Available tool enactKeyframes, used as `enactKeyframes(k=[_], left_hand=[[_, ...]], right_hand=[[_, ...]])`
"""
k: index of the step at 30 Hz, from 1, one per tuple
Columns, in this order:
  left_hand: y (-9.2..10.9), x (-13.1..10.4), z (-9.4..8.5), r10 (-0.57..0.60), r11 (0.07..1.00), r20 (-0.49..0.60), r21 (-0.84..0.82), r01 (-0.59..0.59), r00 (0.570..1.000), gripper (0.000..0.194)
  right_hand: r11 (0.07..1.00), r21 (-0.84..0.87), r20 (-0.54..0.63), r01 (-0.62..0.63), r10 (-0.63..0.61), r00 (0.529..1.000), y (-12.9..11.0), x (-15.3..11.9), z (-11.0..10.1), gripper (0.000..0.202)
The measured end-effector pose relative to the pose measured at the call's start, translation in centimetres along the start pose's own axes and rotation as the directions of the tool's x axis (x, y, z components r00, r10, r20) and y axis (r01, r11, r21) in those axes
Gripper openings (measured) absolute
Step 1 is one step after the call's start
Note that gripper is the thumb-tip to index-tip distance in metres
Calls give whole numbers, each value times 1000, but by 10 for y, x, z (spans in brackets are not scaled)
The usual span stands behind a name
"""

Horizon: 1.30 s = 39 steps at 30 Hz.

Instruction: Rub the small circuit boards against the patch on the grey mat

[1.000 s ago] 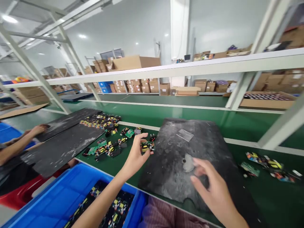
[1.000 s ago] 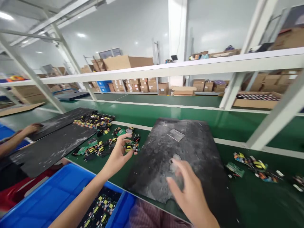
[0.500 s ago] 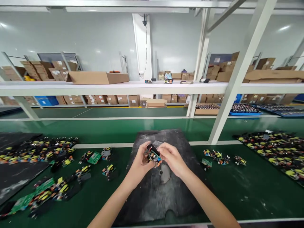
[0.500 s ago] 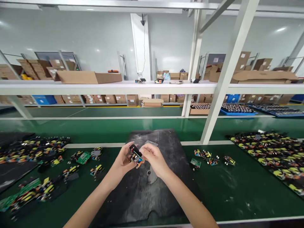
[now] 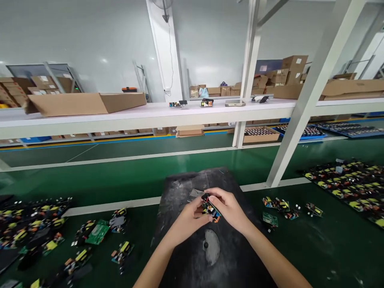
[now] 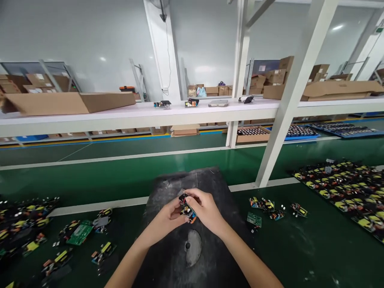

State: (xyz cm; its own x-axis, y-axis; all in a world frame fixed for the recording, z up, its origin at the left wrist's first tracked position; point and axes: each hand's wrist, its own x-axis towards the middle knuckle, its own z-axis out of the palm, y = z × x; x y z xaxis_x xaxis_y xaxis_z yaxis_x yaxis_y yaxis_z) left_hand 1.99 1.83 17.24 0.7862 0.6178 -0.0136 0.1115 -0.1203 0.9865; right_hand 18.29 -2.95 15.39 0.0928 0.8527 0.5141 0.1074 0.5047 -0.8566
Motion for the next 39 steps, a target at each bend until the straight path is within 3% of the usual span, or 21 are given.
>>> enactKeyframes(k=[3, 6, 10, 12, 15, 18, 22, 27, 30, 33, 36, 39], left_hand=[[-3, 8, -3, -18, 999, -14, -42, 17, 1000, 29], [-4, 10, -9, -20, 998, -38, -64, 18, 999, 28], [-6, 7, -17, -14, 998, -44, -68, 11, 999, 30], [-8, 6, -20, -15, 998, -76, -66, 10, 997, 30], [-10, 8, -20, -34, 996, -126, -83, 24, 991, 28], [-12, 12, -15, -67, 985, -137, -165, 44, 988, 28], [-14, 15, -3, -161, 919, -49, -372, 132, 986, 32], [-17, 14, 13, -303, 712, 121, -630, 309, 945, 38], [-18, 14, 17, -329, 616, 241, -678, 401, 913, 48], [-20, 14, 20, -318, 571, 286, -703, 424, 904, 50], [-21, 15, 24, -316, 551, 323, -703, 449, 892, 46], [-21, 17, 27, -328, 533, 358, -693, 484, 874, 45]], right_hand=[[987, -156, -80, 28, -41, 996, -2, -2, -6, 22], [979, -205, -96, 14, -34, 995, -2, -3, -8, 20], [999, -6, 23, -53, 53, 998, -2, -3, -10, 22], [993, 114, 70, -43, 35, 997, -3, -1, -12, 22], [987, 152, 16, 50, -53, 998, -7, 1, -12, 17], [988, 74, -78, 132, -127, 989, -8, -1, -3, 11], [993, 24, -226, 116, -107, 968, 0, -5, 11, 12], [995, 72, -303, 71, -46, 952, 12, -4, 12, 10], [997, 69, -179, 21, -8, 984, 10, -1, 1, 12], [994, 95, 90, -49, 40, 995, 3, 4, -12, 16], [986, 104, 353, -130, 85, 932, -3, 8, -22, 21], [982, 62, 477, -177, 126, 870, -1, 9, -25, 30]])
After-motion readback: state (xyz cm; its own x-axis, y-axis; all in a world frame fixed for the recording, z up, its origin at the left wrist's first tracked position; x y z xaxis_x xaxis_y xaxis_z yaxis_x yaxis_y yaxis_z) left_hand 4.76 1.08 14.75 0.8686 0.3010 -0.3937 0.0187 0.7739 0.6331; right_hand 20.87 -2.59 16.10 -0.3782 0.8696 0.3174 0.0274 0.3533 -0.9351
